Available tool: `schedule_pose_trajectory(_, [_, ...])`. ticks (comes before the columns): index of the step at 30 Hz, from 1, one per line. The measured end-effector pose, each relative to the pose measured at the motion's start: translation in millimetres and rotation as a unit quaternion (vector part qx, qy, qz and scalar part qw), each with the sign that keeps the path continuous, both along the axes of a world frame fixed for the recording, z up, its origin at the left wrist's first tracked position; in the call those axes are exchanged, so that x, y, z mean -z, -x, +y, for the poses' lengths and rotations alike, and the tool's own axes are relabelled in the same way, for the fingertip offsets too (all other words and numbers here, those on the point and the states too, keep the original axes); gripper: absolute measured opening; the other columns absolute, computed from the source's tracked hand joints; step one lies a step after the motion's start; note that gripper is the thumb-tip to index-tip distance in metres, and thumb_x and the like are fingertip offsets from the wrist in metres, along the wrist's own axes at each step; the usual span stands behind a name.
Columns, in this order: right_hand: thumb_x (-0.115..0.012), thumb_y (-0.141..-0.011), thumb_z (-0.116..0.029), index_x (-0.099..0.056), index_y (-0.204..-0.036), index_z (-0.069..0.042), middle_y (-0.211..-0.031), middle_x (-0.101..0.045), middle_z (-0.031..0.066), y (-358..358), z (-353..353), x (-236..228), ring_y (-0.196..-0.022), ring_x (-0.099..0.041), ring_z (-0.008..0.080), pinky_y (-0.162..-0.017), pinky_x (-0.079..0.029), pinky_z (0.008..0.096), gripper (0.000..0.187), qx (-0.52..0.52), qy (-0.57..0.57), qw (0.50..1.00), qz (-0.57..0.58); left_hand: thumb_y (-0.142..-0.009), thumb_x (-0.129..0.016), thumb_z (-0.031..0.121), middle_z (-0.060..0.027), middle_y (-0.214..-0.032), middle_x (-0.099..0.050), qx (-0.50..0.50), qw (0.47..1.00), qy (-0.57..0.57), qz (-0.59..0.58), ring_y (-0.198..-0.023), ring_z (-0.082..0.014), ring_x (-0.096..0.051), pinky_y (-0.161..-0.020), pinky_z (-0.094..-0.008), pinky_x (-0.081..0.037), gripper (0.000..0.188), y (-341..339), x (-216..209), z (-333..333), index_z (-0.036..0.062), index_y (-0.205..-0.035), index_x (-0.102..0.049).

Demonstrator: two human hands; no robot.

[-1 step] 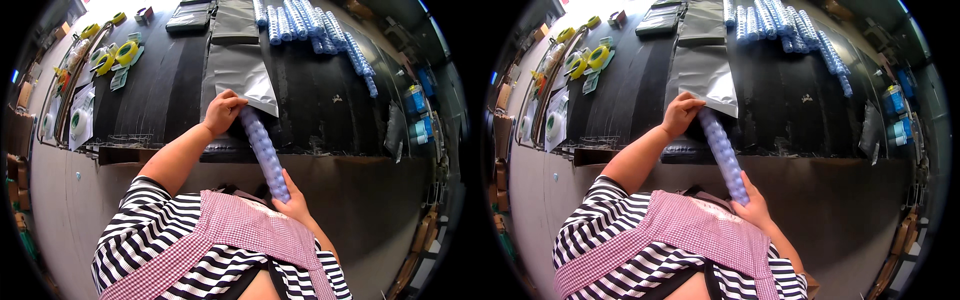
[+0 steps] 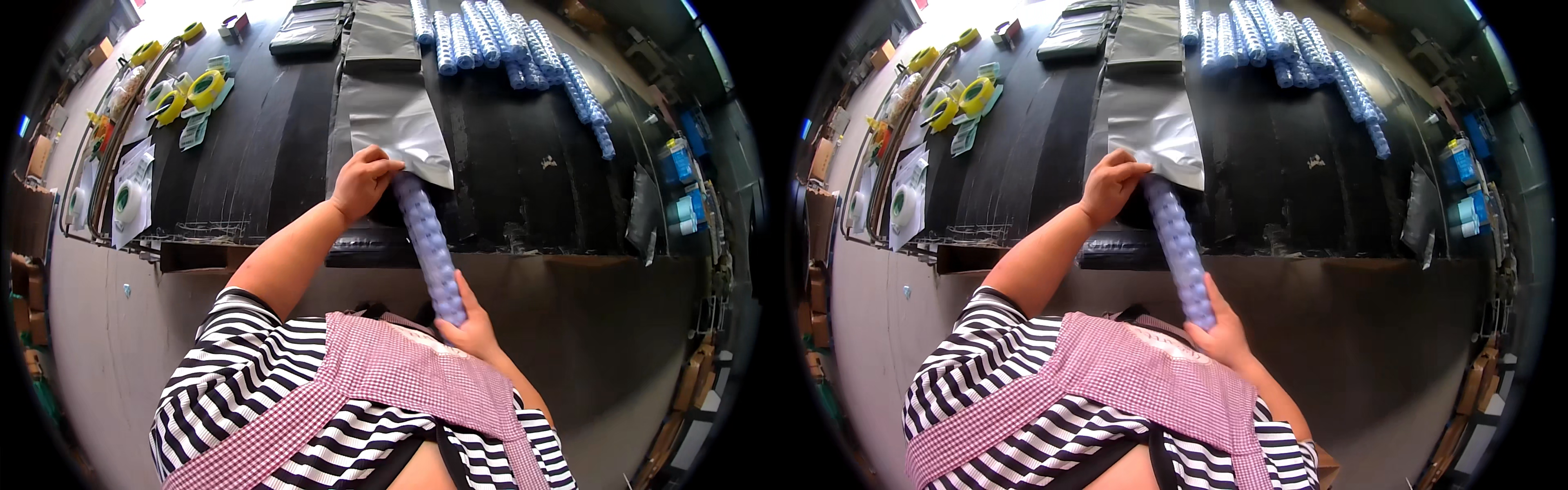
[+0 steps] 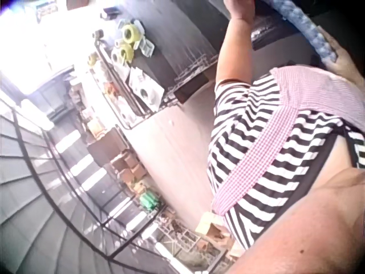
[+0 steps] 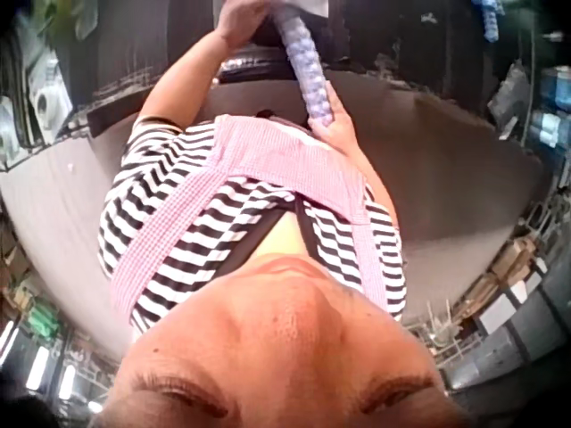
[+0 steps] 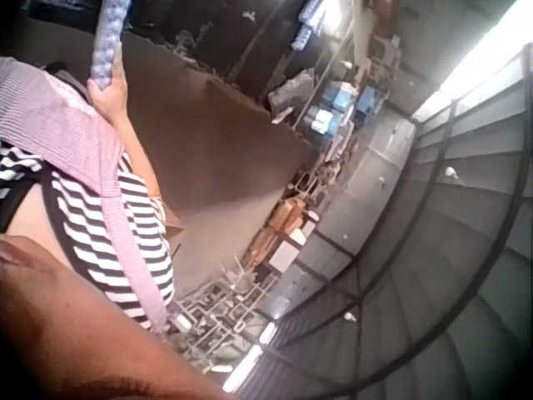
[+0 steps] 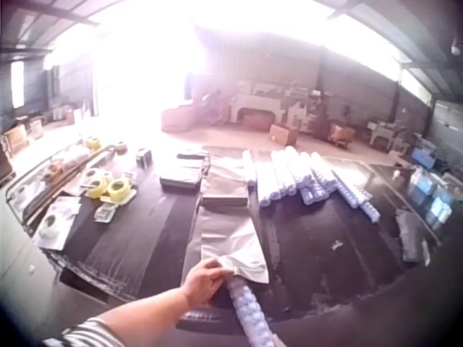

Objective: The person places blue foam rollers into gray plastic bags, folds the bags over by hand, and applies adhesive tape from a dispenser to seal the packages one at a time.

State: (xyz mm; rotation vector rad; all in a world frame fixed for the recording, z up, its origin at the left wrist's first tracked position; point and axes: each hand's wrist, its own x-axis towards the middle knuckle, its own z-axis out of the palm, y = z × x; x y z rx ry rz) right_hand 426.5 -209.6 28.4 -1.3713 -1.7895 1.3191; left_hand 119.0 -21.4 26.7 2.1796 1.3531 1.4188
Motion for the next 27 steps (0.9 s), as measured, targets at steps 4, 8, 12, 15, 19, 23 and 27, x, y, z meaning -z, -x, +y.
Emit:
schedule_pose_trajectory(4, [-0.075,-0.083,-0.004,-0.021,-0.164,-0.019,-0.141,-0.056,0.0143,43.2,23.7,-0.4,-0.122,-0.058,0.022,-0.105,-0.046,0.0346,0.099,0.031,0.149,0.982,0.114,-0.083,-0.073,0.006,-0.0057,-0.093,-0.063,0.101,0.992,-0.019,0.077,-0.09,-0.03,-0.063,-0.081,-0.04,-0.052,0.018,12.8,8.2,14.6,0.0134,-0.098,-0.077])
schedule_pose_trajectory(8, [-0.076,-0.085,-0.005,-0.018,-0.165,-0.019,-0.146,-0.049,0.0138,61.3,27.8,1.1,-0.124,-0.055,0.0228,-0.104,-0.047,0.0371,0.099,0.025,0.183,0.956,0.229,-0.083,-0.072,0.006,-0.0065,-0.094,-0.063,0.092,0.993,-0.006,0.074,-0.091,-0.0312,-0.063,-0.083,-0.0406,-0.052,0.018,14.8,11.5,-4.8,0.0133,-0.099,-0.077])
schedule_pose_trajectory(12, [-0.081,-0.079,-0.002,-0.001,-0.166,-0.019,-0.151,-0.045,0.0128,81.8,54.0,10.1,-0.128,-0.05,0.0206,-0.107,-0.042,0.0334,0.12,-0.043,0.101,0.967,0.228,-0.083,-0.073,0.001,-0.008,-0.092,-0.064,0.125,0.991,0.008,0.049,-0.088,-0.0311,-0.065,-0.077,-0.0394,-0.054,0.019,5.3,4.2,-21.7,0.0128,-0.098,-0.077])
schedule_pose_trajectory(15, [-0.088,-0.072,-0.008,0.005,-0.165,-0.019,-0.149,-0.046,0.0134,76.9,69.2,7.1,-0.131,-0.05,0.0246,-0.106,-0.043,0.0349,0.132,-0.073,-0.018,0.985,0.157,-0.084,-0.071,0.001,-0.0086,-0.092,-0.064,0.114,0.992,0.032,0.035,-0.088,-0.0314,-0.065,-0.077,-0.0398,-0.054,0.018,10.2,9.2,-22.1,0.0127,-0.096,-0.077])
schedule_pose_trajectory(19, [-0.09,-0.069,-0.016,-0.028,-0.16,-0.013,-0.142,-0.05,0.0172,80.1,91.1,24.6,-0.13,-0.051,0.039,-0.107,-0.044,0.0448,0.11,-0.062,-0.279,0.951,-0.119,-0.083,-0.07,0.0,-0.0092,-0.092,-0.063,0.119,0.991,0.049,0.033,-0.088,-0.0317,-0.064,-0.078,-0.04,-0.054,0.018,6.4,13.0,-30.5,0.0124,-0.095,-0.077])
schedule_pose_trajectory(23, [-0.088,-0.07,-0.025,-0.04,-0.153,-0.014,-0.145,-0.044,0.0189,114.2,149.8,0.7,-0.131,-0.047,0.0391,-0.105,-0.039,0.0485,0.097,-0.012,-0.48,0.846,-0.231,-0.083,-0.072,0.001,-0.009,-0.09,-0.062,0.12,0.991,0.041,0.035,-0.086,-0.0317,-0.063,-0.079,-0.0399,-0.053,0.016,7.4,13.1,-31.8,0.0108,-0.094,-0.076])
schedule_pose_trajectory(27, [-0.085,-0.073,-0.035,-0.026,-0.158,-0.008,-0.15,-0.039,0.0233,132.6,198.5,13.4,-0.137,-0.041,0.0384,-0.108,-0.034,0.0501,0.107,0.095,-0.453,0.847,-0.264,-0.084,-0.072,0.001,-0.0088,-0.091,-0.061,0.109,0.992,0.044,0.04,-0.087,-0.0313,-0.062,-0.079,-0.0401,-0.053,0.016,6.8,15.2,-28.5,0.0109,-0.096,-0.076])
